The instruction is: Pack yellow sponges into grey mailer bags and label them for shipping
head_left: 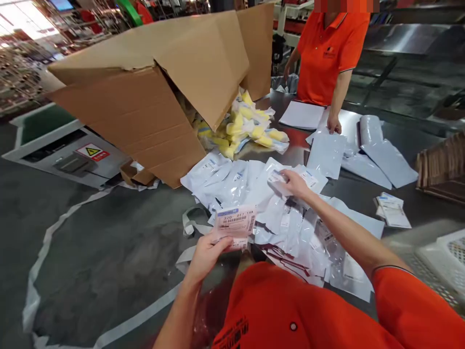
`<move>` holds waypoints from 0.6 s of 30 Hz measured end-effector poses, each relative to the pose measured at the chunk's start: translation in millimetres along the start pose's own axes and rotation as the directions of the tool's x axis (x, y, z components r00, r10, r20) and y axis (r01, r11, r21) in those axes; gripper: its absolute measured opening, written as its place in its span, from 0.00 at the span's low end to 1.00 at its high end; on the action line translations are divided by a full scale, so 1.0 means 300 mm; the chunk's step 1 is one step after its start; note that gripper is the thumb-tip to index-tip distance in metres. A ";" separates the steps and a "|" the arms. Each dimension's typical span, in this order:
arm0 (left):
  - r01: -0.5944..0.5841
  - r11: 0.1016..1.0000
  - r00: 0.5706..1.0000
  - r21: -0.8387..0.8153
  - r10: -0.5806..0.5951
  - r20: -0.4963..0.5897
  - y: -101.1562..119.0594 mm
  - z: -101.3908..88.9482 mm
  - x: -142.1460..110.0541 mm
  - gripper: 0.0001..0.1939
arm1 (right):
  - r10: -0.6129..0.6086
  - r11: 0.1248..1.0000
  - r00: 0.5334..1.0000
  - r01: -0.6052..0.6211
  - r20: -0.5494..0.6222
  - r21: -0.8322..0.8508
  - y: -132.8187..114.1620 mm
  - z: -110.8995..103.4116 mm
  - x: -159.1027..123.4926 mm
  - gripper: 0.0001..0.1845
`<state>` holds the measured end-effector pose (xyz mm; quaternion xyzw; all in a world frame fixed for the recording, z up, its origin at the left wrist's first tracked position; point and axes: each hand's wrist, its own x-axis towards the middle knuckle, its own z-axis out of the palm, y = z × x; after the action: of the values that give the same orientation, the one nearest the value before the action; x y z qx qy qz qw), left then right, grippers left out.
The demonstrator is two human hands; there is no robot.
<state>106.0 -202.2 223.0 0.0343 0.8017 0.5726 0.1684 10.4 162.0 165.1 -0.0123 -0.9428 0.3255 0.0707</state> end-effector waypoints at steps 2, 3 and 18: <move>0.062 0.997 0.998 -0.034 -0.061 0.024 0.013 0.013 0.017 0.17 | 0.040 0.975 0.995 -0.020 0.088 -0.219 -0.045 0.058 0.004 0.38; 0.092 0.995 0.995 -0.039 -0.091 0.037 0.018 0.019 0.024 0.17 | 0.076 0.943 0.992 -0.038 0.101 -0.329 -0.065 0.067 0.000 0.45; 0.314 0.940 0.946 0.135 -0.321 0.037 0.039 0.053 0.197 0.32 | 0.122 0.992 0.965 -0.124 -0.230 0.008 0.151 -0.084 0.027 0.27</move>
<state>53.8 -169.1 215.8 -0.0681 0.8264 0.4841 0.2793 5.0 213.8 157.8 -0.1087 -0.9267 0.3227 0.1592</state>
